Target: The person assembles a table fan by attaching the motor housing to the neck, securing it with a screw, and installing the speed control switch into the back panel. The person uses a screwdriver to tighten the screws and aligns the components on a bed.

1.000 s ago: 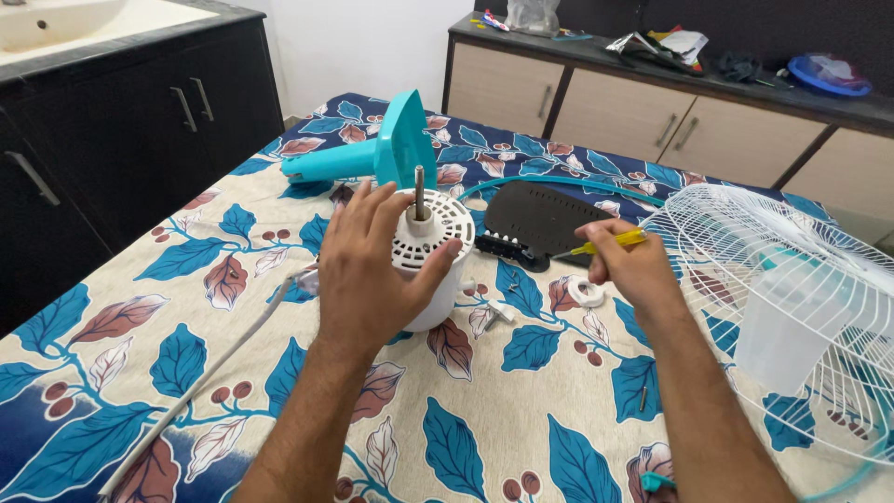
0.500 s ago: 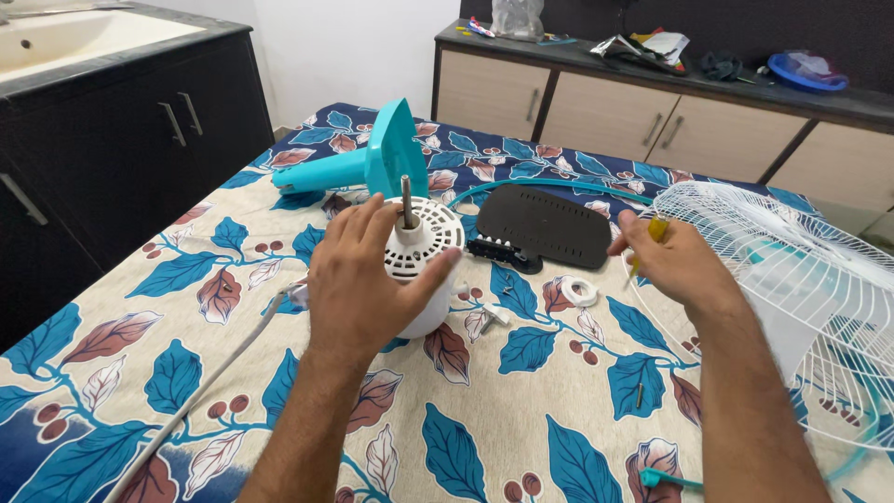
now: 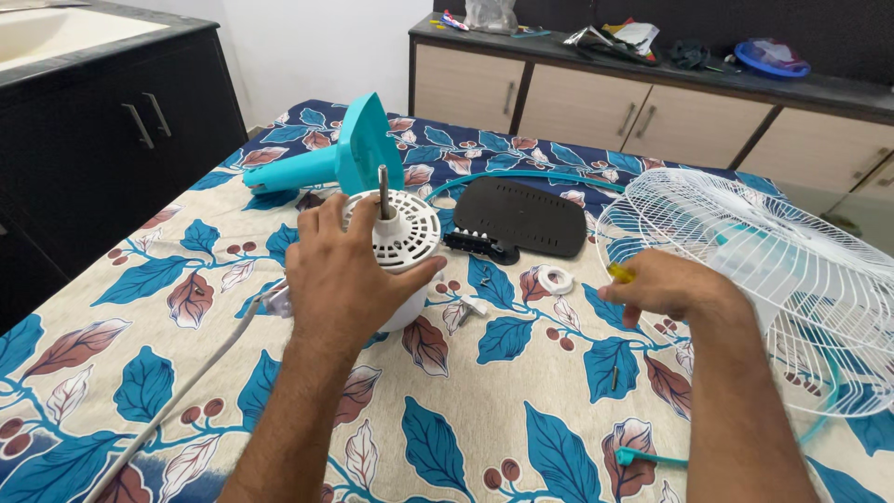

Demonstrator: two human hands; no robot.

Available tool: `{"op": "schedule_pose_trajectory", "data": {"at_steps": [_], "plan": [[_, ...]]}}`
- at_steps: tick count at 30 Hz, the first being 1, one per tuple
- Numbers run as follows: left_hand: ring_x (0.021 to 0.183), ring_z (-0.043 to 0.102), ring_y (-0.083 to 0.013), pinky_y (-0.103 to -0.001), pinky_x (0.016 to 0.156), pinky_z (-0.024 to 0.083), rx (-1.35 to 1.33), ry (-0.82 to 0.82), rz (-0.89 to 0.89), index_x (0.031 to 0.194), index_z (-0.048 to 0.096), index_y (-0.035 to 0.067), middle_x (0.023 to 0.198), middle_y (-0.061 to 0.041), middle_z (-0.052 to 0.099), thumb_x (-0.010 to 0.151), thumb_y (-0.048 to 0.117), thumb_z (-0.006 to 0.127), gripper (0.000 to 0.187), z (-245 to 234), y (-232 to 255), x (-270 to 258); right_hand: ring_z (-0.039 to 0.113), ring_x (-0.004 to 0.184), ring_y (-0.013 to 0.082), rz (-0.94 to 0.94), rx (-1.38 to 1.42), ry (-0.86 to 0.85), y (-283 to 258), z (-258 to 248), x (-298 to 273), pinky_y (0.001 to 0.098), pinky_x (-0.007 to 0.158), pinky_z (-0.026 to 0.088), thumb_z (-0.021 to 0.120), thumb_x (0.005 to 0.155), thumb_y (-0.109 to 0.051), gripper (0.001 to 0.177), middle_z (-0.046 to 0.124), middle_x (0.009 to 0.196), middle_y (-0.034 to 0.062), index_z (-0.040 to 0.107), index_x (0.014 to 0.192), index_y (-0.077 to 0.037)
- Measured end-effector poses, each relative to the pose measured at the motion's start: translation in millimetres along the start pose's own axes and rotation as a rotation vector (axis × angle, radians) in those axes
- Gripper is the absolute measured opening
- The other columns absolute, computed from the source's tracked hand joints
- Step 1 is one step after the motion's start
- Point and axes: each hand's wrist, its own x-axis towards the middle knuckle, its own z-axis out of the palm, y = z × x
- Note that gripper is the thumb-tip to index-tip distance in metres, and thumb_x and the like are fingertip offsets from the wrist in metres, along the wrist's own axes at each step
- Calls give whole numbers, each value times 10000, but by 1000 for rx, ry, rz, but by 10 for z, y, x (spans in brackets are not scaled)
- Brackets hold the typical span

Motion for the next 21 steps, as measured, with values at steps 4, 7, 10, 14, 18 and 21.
{"op": "schedule_pose_trajectory", "data": {"at_steps": [4, 7, 10, 14, 18, 21], "plan": [[1313, 443, -477, -622, 830, 480, -9, -105, -41, 1415, 597, 125, 1410, -305, 496, 581, 694, 896, 1053, -54, -13, 63, 441, 453, 132, 70, 30, -165, -32, 174, 98, 328, 446, 299, 777, 882, -441, 435, 835, 779, 115, 797, 1060, -45], [1246, 496, -449, -604, 825, 511, -21, -156, -69, 1413, 590, 136, 1327, -291, 534, 588, 674, 887, 1028, -106, -15, 120, 399, 400, 118, 53, 57, -176, -84, 186, 93, 316, 411, 261, 742, 899, -468, 490, 828, 766, 115, 795, 1083, -18], [1153, 569, -386, -558, 816, 559, -53, -147, -70, 1352, 626, 132, 1194, -244, 612, 635, 661, 856, 920, -169, -53, 135, 378, 421, 137, 10, 93, -130, -147, 155, 35, 332, 431, 299, 679, 905, -515, 496, 832, 779, 100, 771, 1107, -71], [1106, 579, -359, -555, 804, 567, -56, -94, -77, 1294, 659, 108, 1153, -224, 627, 634, 647, 876, 879, -366, -227, 158, 390, 451, 147, -47, 86, -58, -224, 51, -20, 333, 446, 351, 649, 907, -551, 525, 839, 806, 66, 759, 1111, -80], [1099, 565, -374, -586, 769, 569, -13, -83, -149, 1341, 640, 101, 1148, -232, 622, 648, 609, 896, 896, -716, -530, 148, 510, 486, 115, -72, 82, -27, -265, 73, -41, 312, 452, 389, 641, 930, -554, 521, 840, 825, 67, 781, 1104, -83], [1099, 574, -381, -593, 754, 575, 57, -14, -215, 1348, 641, 80, 1156, -237, 626, 700, 603, 872, 864, -956, -724, 127, 494, 520, 163, -71, 144, -29, -304, 92, -49, 336, 478, 344, 646, 927, -546, 513, 825, 834, 98, 773, 1107, -83]]}}
